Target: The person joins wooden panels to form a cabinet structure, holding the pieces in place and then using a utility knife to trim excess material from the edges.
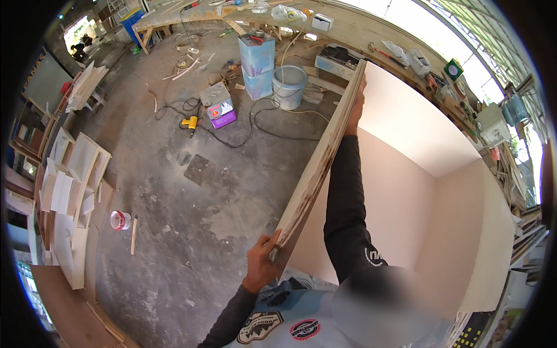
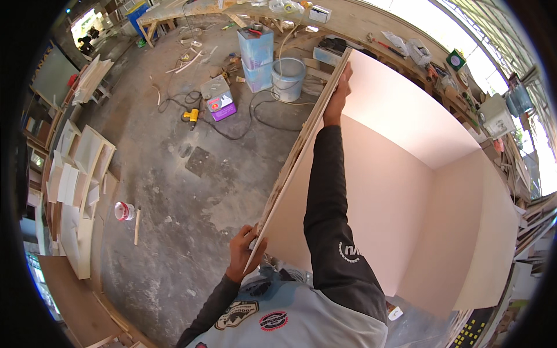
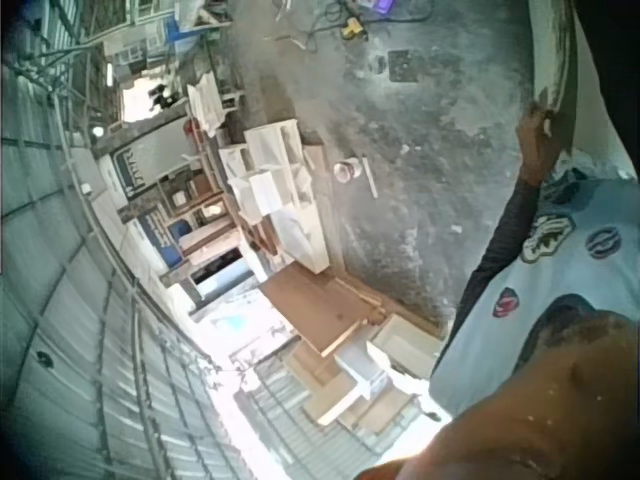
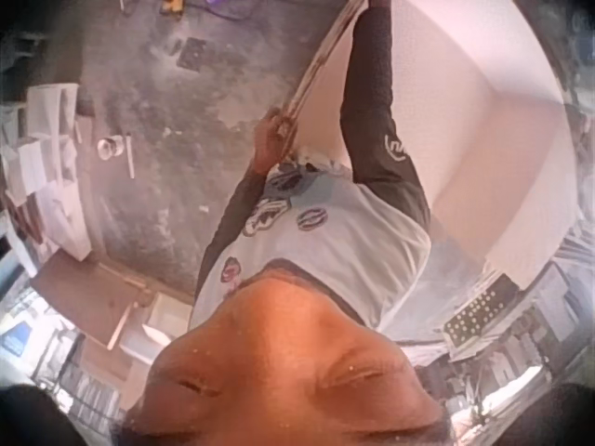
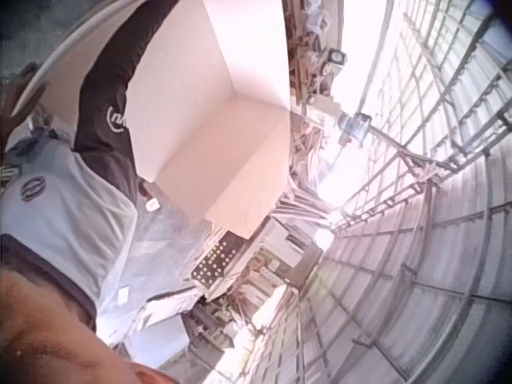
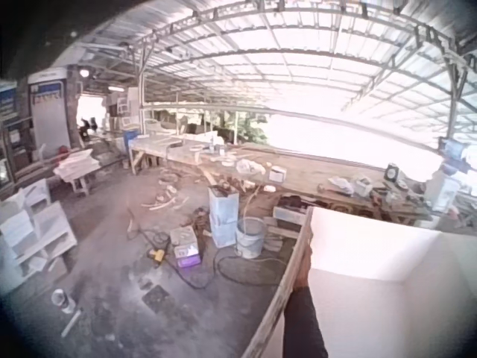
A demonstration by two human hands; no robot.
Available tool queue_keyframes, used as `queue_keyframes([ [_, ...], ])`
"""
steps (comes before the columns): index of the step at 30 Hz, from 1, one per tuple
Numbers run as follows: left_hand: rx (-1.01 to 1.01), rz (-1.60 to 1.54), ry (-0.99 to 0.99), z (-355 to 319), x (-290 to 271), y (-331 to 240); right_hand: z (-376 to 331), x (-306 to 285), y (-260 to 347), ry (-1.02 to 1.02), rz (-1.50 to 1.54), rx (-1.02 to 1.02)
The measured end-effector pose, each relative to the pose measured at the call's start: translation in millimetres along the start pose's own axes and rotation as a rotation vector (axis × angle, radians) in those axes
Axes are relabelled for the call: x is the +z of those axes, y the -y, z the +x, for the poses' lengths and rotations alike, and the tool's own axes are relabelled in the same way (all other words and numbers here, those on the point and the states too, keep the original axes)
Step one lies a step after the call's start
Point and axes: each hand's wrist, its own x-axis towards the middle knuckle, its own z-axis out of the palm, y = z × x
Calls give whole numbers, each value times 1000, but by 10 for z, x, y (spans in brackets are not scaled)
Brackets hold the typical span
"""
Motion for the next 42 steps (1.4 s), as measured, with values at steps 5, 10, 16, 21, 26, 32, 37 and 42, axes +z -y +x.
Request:
queue_keyframes([
  [5, 98, 20, 35, 40, 11, 125, -885, -29, 287, 22, -25, 48],
  [10, 99, -40, 77, 47, 76, 259, -2637, 135, 856, -79, 306, 342],
  [16, 207, -63, 51, 26, 58, 331, -2049, 535, 1810, -25, 560, 368],
  [21, 65, -26, 224, -3, -1, 327, -481, 586, 1838, 125, 186, 51],
  [26, 129, -56, 204, -20, 108, 355, 592, -5, 1187, 137, 236, -72],
  [32, 13, -115, 257, 7, -118, 404, 144, 603, 1097, 89, 299, 8],
  [37, 108, -170, 208, 86, -110, 263, -938, 643, 1049, -42, 279, 150],
  [42, 180, -100, 208, 163, -160, 149, -2204, 613, 921, -141, 222, 380],
])
